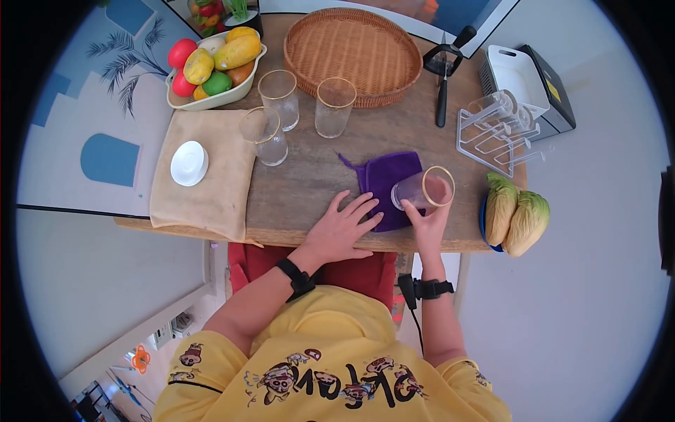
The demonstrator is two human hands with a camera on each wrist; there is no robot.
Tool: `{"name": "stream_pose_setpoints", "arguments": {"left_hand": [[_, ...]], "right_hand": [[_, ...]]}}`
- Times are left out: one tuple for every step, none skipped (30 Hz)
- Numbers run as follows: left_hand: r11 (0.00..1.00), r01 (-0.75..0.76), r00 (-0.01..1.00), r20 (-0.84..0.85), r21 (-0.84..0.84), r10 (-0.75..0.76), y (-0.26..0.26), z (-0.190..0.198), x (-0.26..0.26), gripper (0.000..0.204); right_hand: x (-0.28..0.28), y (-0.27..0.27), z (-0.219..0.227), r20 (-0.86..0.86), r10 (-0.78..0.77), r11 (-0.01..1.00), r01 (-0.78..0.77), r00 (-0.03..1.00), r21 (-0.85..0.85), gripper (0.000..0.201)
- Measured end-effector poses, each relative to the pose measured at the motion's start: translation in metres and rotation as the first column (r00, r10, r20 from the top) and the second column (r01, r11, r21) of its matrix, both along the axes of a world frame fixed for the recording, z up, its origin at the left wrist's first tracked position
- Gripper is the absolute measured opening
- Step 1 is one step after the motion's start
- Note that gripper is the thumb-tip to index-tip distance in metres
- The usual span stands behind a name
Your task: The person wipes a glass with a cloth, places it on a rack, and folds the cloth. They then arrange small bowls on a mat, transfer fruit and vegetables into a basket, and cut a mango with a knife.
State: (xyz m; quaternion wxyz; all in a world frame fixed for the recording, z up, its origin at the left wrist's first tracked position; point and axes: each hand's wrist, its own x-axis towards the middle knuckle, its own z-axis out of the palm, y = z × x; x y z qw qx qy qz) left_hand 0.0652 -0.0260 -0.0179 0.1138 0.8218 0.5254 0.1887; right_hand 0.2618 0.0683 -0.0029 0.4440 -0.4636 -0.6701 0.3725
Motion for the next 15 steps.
{"name": "stream_pose_setpoints", "arguments": {"left_hand": [[1.000, 0.002, 1.000, -0.002, 0.006, -0.002, 0.000, 0.000, 0.000, 0.078], [1.000, -0.001, 1.000, 0.001, 0.002, 0.001, -0.001, 0.001, -0.001, 0.078], [1.000, 0.002, 1.000, 0.006, 0.000, -0.002, 0.000, 0.002, 0.000, 0.078], [1.000, 0.017, 1.000, 0.012, 0.016, -0.018, 0.001, 0.003, 0.001, 0.078], [1.000, 0.011, 1.000, 0.004, -0.004, -0.011, 0.001, 0.003, 0.000, 0.078], [1.000, 0.007, 1.000, -0.005, -0.026, -0.007, 0.001, 0.003, 0.000, 0.078], [1.000, 0.003, 1.000, -0.009, -0.022, -0.003, 0.000, 0.003, 0.001, 0.078], [1.000, 0.024, 1.000, -0.005, -0.011, -0.024, 0.001, 0.003, 0.001, 0.078], [1.000, 0.013, 1.000, -0.008, -0.015, -0.013, 0.001, 0.004, 0.002, 0.078], [1.000, -0.002, 1.000, -0.012, -0.021, 0.002, 0.001, 0.004, 0.002, 0.077], [1.000, -0.003, 1.000, -0.005, -0.023, 0.003, 0.001, 0.004, 0.003, 0.077], [1.000, 0.010, 1.000, -0.006, -0.015, -0.011, 0.001, 0.004, 0.003, 0.077], [1.000, 0.003, 1.000, -0.004, -0.018, -0.003, 0.000, 0.005, 0.003, 0.077], [1.000, -0.007, 1.000, -0.003, -0.020, 0.007, 0.001, 0.006, 0.003, 0.078], [1.000, 0.000, 1.000, -0.005, -0.009, 0.000, 0.001, 0.007, 0.003, 0.078]], "right_hand": [[0.000, 0.006, 0.000, -0.096, -0.003, 0.999, -0.003, 0.995, -0.053, 0.081], [0.001, 0.011, 0.000, -0.190, -0.013, 0.995, -0.007, 0.982, -0.101, 0.082], [0.003, 0.016, -0.004, -0.200, -0.007, 0.994, -0.015, 0.980, -0.110, 0.089], [0.007, 0.019, -0.006, -0.195, -0.019, 0.996, 0.001, 0.981, -0.094, 0.089], [0.009, 0.019, -0.005, -0.119, 0.023, 0.997, -0.031, 0.993, -0.068, 0.093], [0.011, 0.018, -0.006, -0.040, 0.060, 0.997, -0.062, 0.997, -0.046, 0.097], [0.012, 0.015, -0.005, -0.020, 0.096, 0.991, -0.098, 0.995, -0.096, 0.101], [0.013, 0.012, -0.007, 0.088, 0.110, 0.991, -0.103, 0.990, -0.084, 0.104], [0.015, 0.011, -0.008, 0.146, 0.077, 0.995, -0.067, 0.986, -0.070, 0.102], [0.015, 0.010, -0.007, 0.202, 0.047, 0.998, -0.036, 0.978, -0.058, 0.099], [0.014, 0.011, -0.006, 0.203, 0.032, 0.998, -0.023, 0.979, -0.050, 0.099], [0.013, 0.013, -0.005, 0.223, 0.037, 0.999, -0.028, 0.974, -0.045, 0.095], [0.013, 0.015, -0.001, 0.242, 0.042, 0.999, -0.034, 0.969, -0.040, 0.091], [0.014, 0.017, 0.003, 0.240, 0.030, 0.999, -0.023, 0.970, -0.030, 0.091], [0.014, 0.020, 0.008, 0.250, 0.053, 0.998, -0.043, 0.967, -0.044, 0.090]]}}
